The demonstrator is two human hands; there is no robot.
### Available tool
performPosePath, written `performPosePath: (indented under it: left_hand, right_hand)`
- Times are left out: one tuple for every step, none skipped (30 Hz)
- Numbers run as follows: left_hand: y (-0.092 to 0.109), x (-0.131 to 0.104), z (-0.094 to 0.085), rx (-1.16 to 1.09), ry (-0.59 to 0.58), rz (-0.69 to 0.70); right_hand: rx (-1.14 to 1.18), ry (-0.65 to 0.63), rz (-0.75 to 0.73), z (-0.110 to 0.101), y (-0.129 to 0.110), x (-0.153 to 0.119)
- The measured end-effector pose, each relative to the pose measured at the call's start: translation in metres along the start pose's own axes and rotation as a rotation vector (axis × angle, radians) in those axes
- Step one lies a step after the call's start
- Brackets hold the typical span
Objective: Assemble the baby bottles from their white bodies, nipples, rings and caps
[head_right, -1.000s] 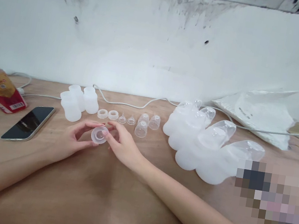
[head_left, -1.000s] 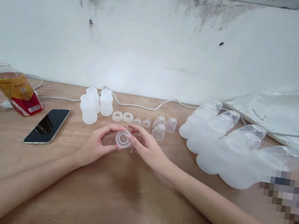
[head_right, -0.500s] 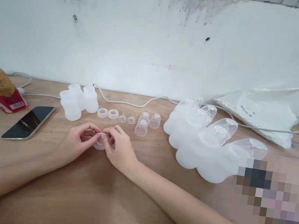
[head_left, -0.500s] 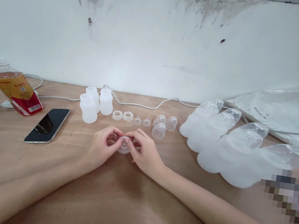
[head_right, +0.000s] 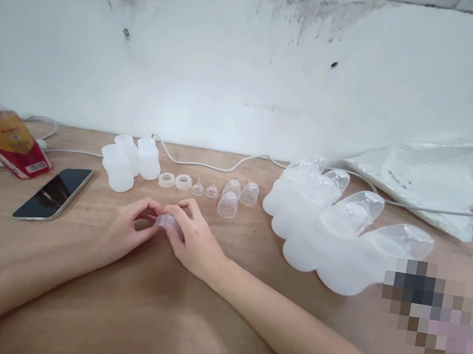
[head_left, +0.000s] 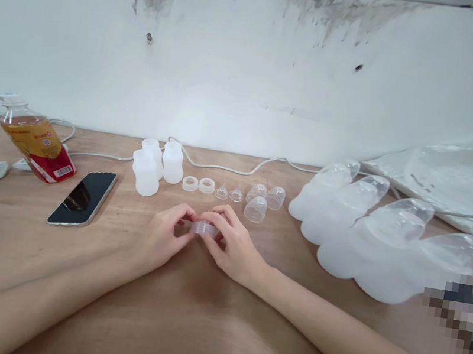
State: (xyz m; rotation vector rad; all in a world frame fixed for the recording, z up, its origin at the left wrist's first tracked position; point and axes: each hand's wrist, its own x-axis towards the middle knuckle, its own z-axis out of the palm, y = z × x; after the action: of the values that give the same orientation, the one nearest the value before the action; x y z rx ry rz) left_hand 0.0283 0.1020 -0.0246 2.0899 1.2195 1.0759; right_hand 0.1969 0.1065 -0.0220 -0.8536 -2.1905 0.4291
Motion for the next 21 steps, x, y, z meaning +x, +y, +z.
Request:
performPosePath:
  left_hand:
    - [-0.0020, -0.0001, -0.0007, 0.027, -0.003, -0.001]
    - [-0.0040, -0.0003, -0.0011, 0.058, -0.007, 0.000]
    - [-0.0056, -0.0006, -0.0013, 0.090, -0.013, 0.000]
    - [-0.0070, -0.0010, -0.0013, 0.121, -0.019, 0.000]
    - [-0.0080, -0.0015, -0.0011, 0.151, -0.021, 0.000]
    - [-0.0084, -0.0021, -0.0008, 0.181, -0.022, 0.003]
    - [-0.0084, -0.0028, -0.0004, 0.210, -0.020, 0.007]
    - [-0.0080, -0.0033, -0.0002, 0.237, -0.018, 0.015]
    - [-0.0073, -0.0039, 0.0000, 0.261, -0.016, 0.025]
    - [-0.0062, -0.0043, 0.0001, 0.283, -0.016, 0.036]
    - [-0.0051, -0.0046, 0.0001, 0.302, -0.018, 0.050]
    - [-0.0040, -0.0047, 0.0001, 0.318, -0.022, 0.064]
    - [-0.0030, -0.0048, 0.0002, 0.333, -0.024, 0.080]
    - [-0.0022, -0.0048, 0.0003, 0.346, -0.025, 0.095]
    - [-0.0017, -0.0048, 0.0006, 0.357, -0.022, 0.111]
    - [-0.0015, -0.0047, 0.0010, 0.368, -0.018, 0.126]
    - [-0.0015, -0.0047, 0.0014, 0.376, -0.012, 0.142]
    - [-0.0017, -0.0046, 0.0018, 0.384, -0.004, 0.157]
    - [-0.0020, -0.0045, 0.0022, 0.390, 0.003, 0.173]
    - [-0.0024, -0.0044, 0.0026, 0.396, 0.007, 0.191]
    - [-0.0028, -0.0044, 0.0029, 0.400, 0.006, 0.208]
  right_hand:
    - [0.016, -0.025, 0.011, -0.0003, 0.0000, -0.0006]
    - [0.029, -0.043, 0.023, -0.0005, 0.0001, -0.0011]
    - [0.038, -0.054, 0.033, -0.0005, 0.0002, -0.0015]
    - [0.041, -0.057, 0.040, -0.0004, 0.0004, -0.0019]
    - [0.043, -0.056, 0.044, -0.0002, 0.0006, -0.0020]
    - [0.044, -0.057, 0.046, 0.0000, 0.0008, -0.0021]
    - [0.043, -0.058, 0.047, 0.0003, 0.0011, -0.0021]
    - [0.040, -0.061, 0.046, 0.0006, 0.0013, -0.0020]
    - [0.033, -0.060, 0.043, 0.0010, 0.0014, -0.0019]
    - [0.024, -0.059, 0.041, 0.0015, 0.0015, -0.0019]
    - [0.012, -0.057, 0.042, 0.0021, 0.0015, -0.0019]
    - [0.001, -0.054, 0.046, 0.0028, 0.0015, -0.0020]
    - [-0.006, -0.050, 0.052, 0.0036, 0.0014, -0.0021]
    - [-0.010, -0.045, 0.057, 0.0044, 0.0013, -0.0024]
    - [-0.011, -0.038, 0.060, 0.0051, 0.0011, -0.0026]
    - [-0.008, -0.031, 0.061, 0.0057, 0.0009, -0.0029]
    - [-0.003, -0.022, 0.059, 0.0063, 0.0005, -0.0031]
    - [0.004, -0.015, 0.056, 0.0067, 0.0001, -0.0033]
    - [0.009, -0.007, 0.054, 0.0070, -0.0005, -0.0033]
    - [0.012, 0.001, 0.052, 0.0073, -0.0011, -0.0033]
    - [0.011, 0.009, 0.051, 0.0075, -0.0018, -0.0032]
